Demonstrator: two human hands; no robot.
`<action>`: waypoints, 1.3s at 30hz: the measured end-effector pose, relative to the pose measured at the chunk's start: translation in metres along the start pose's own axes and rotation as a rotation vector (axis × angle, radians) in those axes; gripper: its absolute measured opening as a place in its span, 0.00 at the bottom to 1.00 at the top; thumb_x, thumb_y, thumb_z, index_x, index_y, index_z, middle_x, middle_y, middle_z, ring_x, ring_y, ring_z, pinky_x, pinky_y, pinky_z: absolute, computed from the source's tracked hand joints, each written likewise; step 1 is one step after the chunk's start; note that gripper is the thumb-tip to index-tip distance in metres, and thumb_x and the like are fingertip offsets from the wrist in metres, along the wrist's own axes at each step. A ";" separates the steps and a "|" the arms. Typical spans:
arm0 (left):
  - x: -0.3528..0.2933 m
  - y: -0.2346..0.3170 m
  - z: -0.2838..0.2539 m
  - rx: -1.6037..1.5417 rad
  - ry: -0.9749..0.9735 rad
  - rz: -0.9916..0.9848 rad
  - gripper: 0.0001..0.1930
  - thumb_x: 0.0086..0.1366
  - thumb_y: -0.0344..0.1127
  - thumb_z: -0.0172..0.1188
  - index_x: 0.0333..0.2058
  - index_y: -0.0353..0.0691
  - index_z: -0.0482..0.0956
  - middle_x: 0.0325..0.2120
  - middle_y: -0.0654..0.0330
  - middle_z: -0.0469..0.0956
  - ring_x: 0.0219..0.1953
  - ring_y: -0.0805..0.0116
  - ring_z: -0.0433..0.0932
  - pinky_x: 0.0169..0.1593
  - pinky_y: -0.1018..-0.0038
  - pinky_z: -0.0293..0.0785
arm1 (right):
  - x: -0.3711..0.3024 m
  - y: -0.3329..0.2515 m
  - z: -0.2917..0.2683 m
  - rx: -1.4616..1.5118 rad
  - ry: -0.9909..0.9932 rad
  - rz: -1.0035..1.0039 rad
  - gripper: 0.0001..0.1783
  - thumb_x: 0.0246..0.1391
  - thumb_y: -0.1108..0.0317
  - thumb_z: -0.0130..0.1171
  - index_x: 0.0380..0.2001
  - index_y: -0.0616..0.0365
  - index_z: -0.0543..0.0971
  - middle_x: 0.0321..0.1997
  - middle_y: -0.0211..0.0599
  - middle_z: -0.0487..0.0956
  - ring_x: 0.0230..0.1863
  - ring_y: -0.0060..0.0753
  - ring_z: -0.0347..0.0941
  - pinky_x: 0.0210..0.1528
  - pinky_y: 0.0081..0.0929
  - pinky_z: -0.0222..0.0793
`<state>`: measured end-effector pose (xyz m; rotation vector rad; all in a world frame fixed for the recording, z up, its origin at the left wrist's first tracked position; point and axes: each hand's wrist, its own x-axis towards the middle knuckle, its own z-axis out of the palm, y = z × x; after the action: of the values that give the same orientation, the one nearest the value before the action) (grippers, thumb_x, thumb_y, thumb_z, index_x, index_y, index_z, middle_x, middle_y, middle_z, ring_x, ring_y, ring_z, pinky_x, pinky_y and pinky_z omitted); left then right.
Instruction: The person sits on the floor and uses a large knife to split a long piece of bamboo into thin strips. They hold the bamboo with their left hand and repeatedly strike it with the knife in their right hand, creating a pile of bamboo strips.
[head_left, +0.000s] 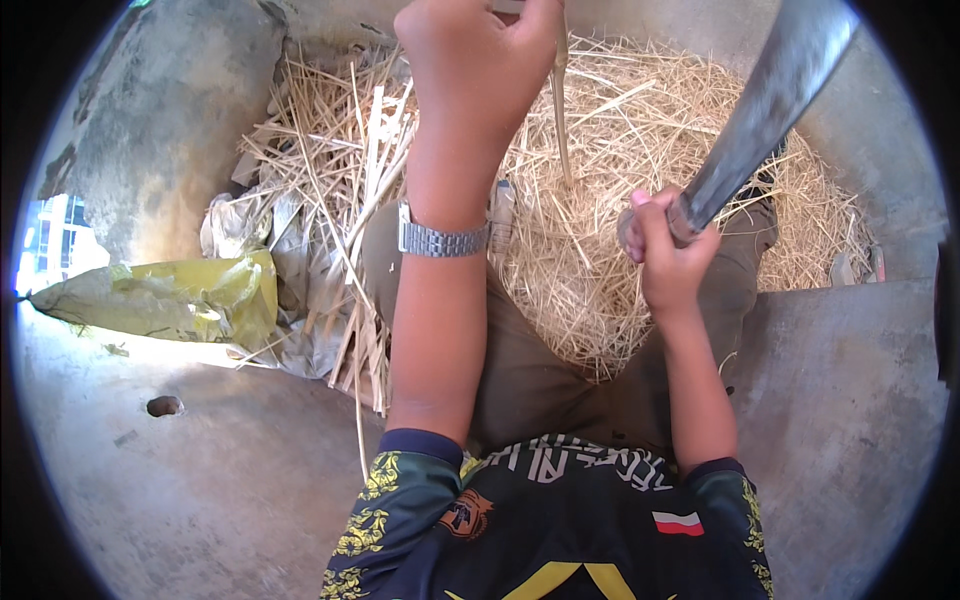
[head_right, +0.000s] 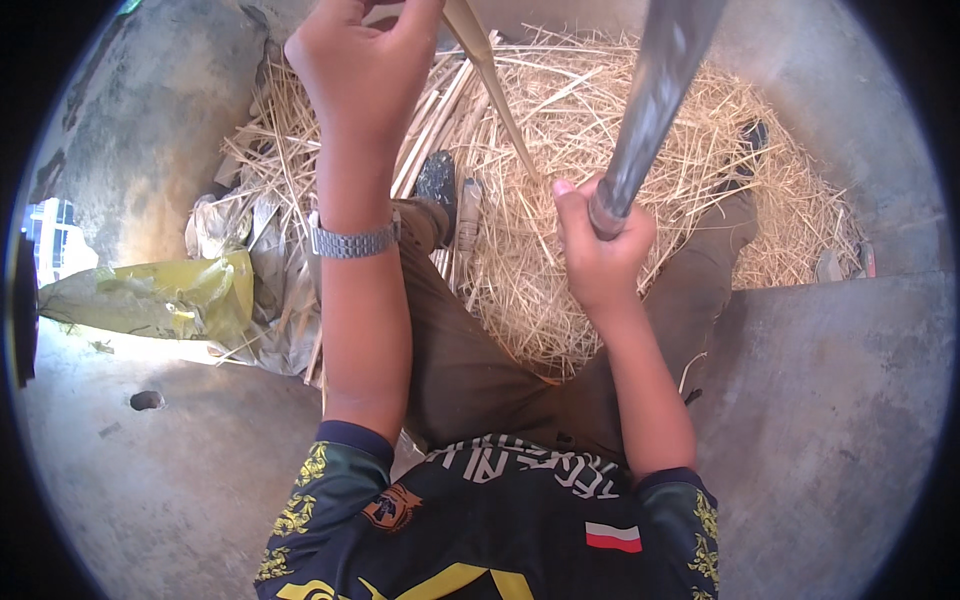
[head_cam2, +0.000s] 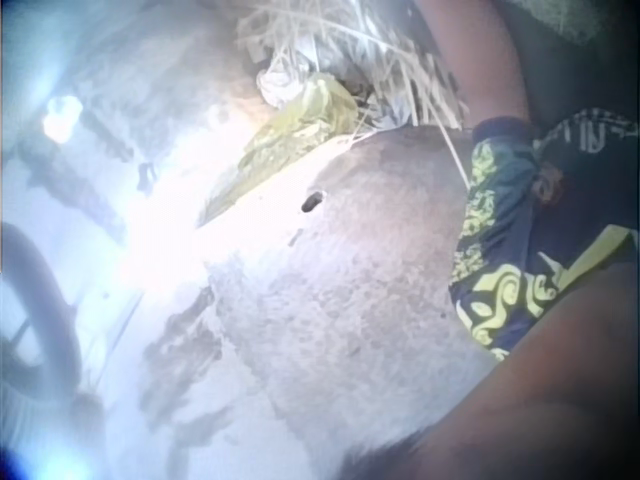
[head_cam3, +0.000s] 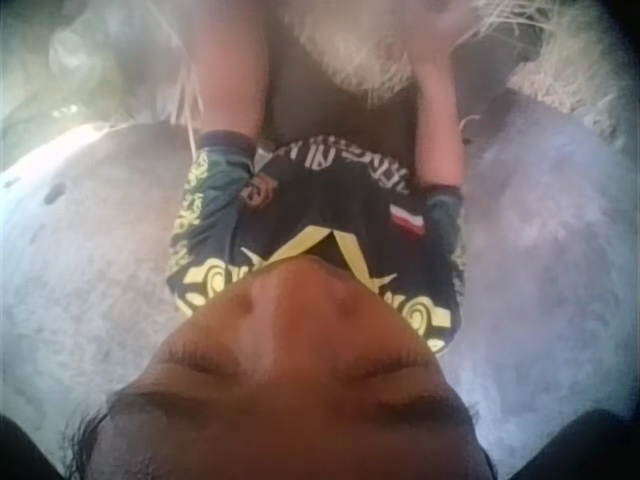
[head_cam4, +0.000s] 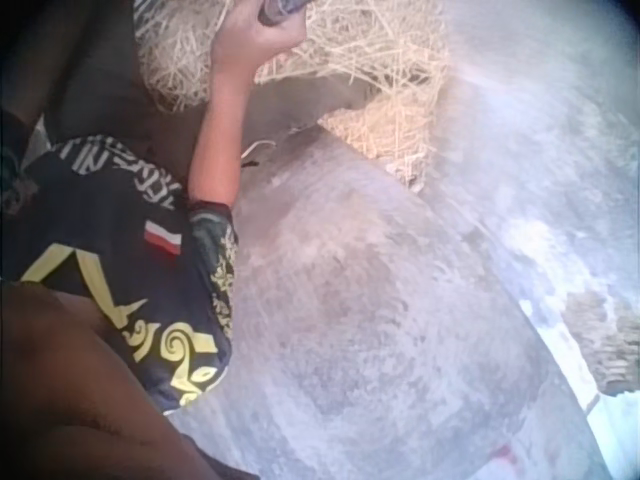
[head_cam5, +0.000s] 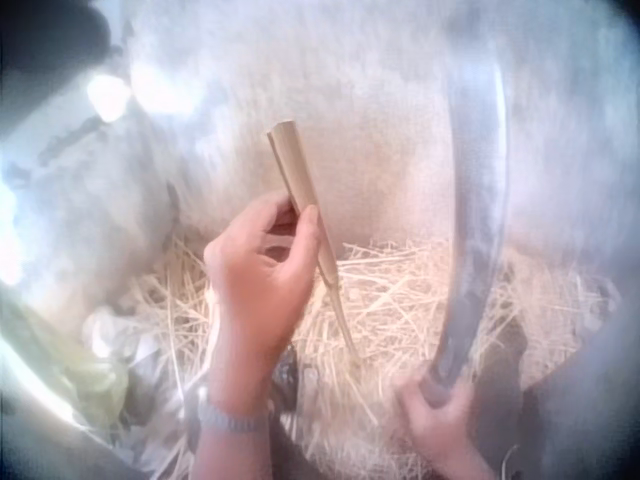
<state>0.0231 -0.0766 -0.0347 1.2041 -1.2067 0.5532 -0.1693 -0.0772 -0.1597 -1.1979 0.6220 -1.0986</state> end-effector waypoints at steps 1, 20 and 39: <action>0.001 0.002 -0.001 0.022 -0.003 -0.010 0.08 0.63 0.26 0.65 0.39 0.28 0.82 0.30 0.51 0.85 0.30 0.67 0.86 0.34 0.75 0.81 | -0.002 0.026 -0.006 -0.068 0.021 -0.017 0.20 0.61 0.71 0.61 0.16 0.53 0.69 0.15 0.20 0.69 0.16 0.13 0.61 0.20 0.22 0.56; -0.004 -0.008 -0.006 0.061 -0.068 -0.046 0.09 0.64 0.30 0.66 0.38 0.29 0.83 0.29 0.54 0.85 0.32 0.70 0.86 0.36 0.76 0.81 | 0.052 0.018 -0.016 -0.491 -0.136 0.614 0.15 0.58 0.69 0.62 0.20 0.52 0.69 0.12 0.20 0.65 0.10 0.16 0.58 0.12 0.19 0.58; -0.006 -0.007 -0.006 0.064 -0.217 -0.168 0.11 0.65 0.33 0.65 0.41 0.31 0.84 0.32 0.56 0.87 0.34 0.72 0.86 0.37 0.77 0.81 | -0.013 0.208 -0.093 0.191 -0.266 1.356 0.21 0.55 0.69 0.63 0.19 0.45 0.60 0.12 0.21 0.61 0.11 0.18 0.55 0.15 0.24 0.55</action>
<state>0.0292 -0.0724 -0.0418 1.4329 -1.2616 0.3445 -0.1847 -0.1080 -0.3855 -0.4906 0.8690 0.1528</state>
